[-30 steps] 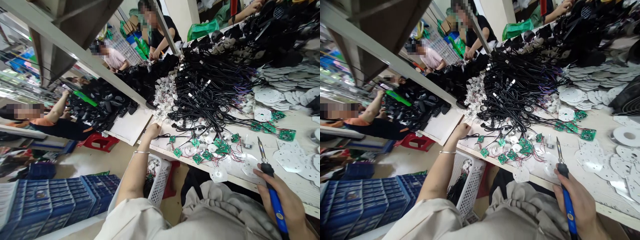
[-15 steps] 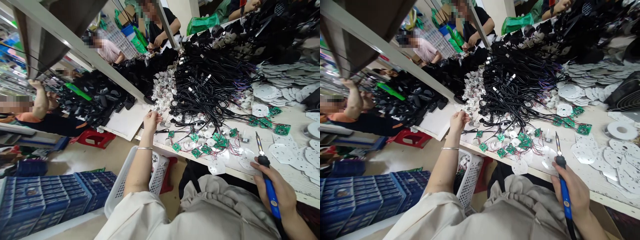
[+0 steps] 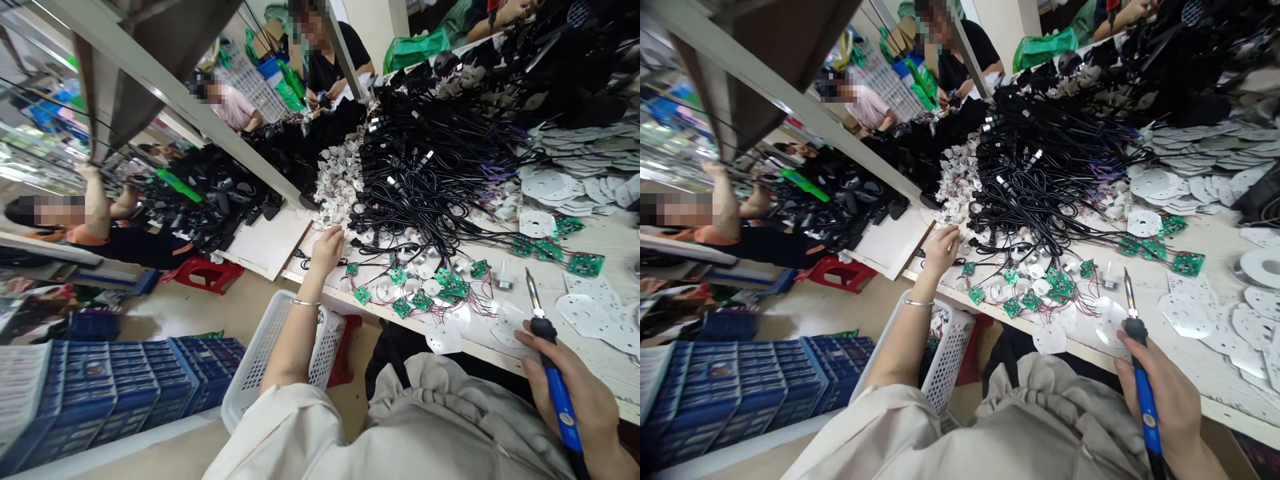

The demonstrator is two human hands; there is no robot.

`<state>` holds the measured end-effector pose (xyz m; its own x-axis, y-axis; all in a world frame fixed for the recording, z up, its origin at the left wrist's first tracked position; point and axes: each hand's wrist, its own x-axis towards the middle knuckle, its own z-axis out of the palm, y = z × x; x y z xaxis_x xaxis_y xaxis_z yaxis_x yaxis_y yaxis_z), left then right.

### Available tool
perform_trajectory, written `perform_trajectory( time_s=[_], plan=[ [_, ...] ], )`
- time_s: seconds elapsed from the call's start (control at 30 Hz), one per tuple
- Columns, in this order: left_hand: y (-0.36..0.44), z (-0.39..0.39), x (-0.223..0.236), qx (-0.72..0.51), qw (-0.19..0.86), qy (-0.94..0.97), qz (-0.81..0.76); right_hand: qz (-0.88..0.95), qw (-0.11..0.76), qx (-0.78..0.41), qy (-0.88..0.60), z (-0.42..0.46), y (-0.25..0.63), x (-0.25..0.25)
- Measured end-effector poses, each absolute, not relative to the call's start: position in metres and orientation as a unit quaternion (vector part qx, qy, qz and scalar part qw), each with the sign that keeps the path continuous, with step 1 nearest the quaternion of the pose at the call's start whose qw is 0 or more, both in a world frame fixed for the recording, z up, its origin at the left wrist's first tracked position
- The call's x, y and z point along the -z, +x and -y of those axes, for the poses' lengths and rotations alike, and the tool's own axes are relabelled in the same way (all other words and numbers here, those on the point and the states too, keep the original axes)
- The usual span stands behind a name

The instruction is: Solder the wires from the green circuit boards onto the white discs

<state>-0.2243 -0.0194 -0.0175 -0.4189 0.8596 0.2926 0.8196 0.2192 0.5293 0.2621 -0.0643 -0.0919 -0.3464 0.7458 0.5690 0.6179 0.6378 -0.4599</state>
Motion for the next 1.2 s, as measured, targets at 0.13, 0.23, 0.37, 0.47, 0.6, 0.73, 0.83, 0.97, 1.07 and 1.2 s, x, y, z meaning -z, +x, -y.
perform_trajectory(
  time_s=[0.13, 0.23, 0.37, 0.47, 0.6, 0.73, 0.83, 0.97, 1.07, 1.2],
  plan=[
    [-0.219, 0.02, 0.005, -0.284, -0.025, 0.562, -0.776, 0.819, 0.402, -0.076, -0.402, 0.062, 0.263, 0.098],
    [-0.198, 0.021, -0.007, -0.31, -0.06, 0.58, -0.751, 0.811, 0.41, -0.073, -0.411, 0.062, 0.26, 0.096],
    [-0.142, 0.016, -0.014, -0.436, -0.095, 0.623, -0.642, 0.811, 0.387, -0.072, -0.433, 0.062, 0.253, 0.082],
    [-0.096, 0.007, -0.012, -0.516, -0.007, 0.624, -0.587, 0.805, 0.392, -0.088, -0.436, 0.058, 0.249, 0.077],
    [-0.042, 0.0, -0.011, -0.504, 0.059, 0.671, -0.541, 0.793, 0.413, -0.096, -0.438, 0.054, 0.246, 0.074],
    [0.002, 0.007, -0.003, -0.389, 0.014, 0.798, -0.46, 0.787, 0.438, -0.086, -0.425, 0.053, 0.245, 0.072],
    [0.029, 0.018, 0.016, -0.297, 0.015, 0.847, -0.441, 0.789, 0.438, -0.093, -0.42, 0.052, 0.246, 0.072],
    [0.049, 0.028, 0.043, -0.261, 0.008, 0.856, -0.445, 0.789, 0.434, -0.097, -0.424, 0.05, 0.246, 0.072],
    [0.052, 0.028, 0.053, -0.265, 0.007, 0.85, -0.455, 0.783, 0.441, -0.112, -0.424, 0.051, 0.247, 0.071],
    [0.051, 0.026, 0.055, -0.277, 0.025, 0.844, -0.458, 0.729, 0.509, -0.187, -0.419, 0.059, 0.254, 0.072]
  ],
)
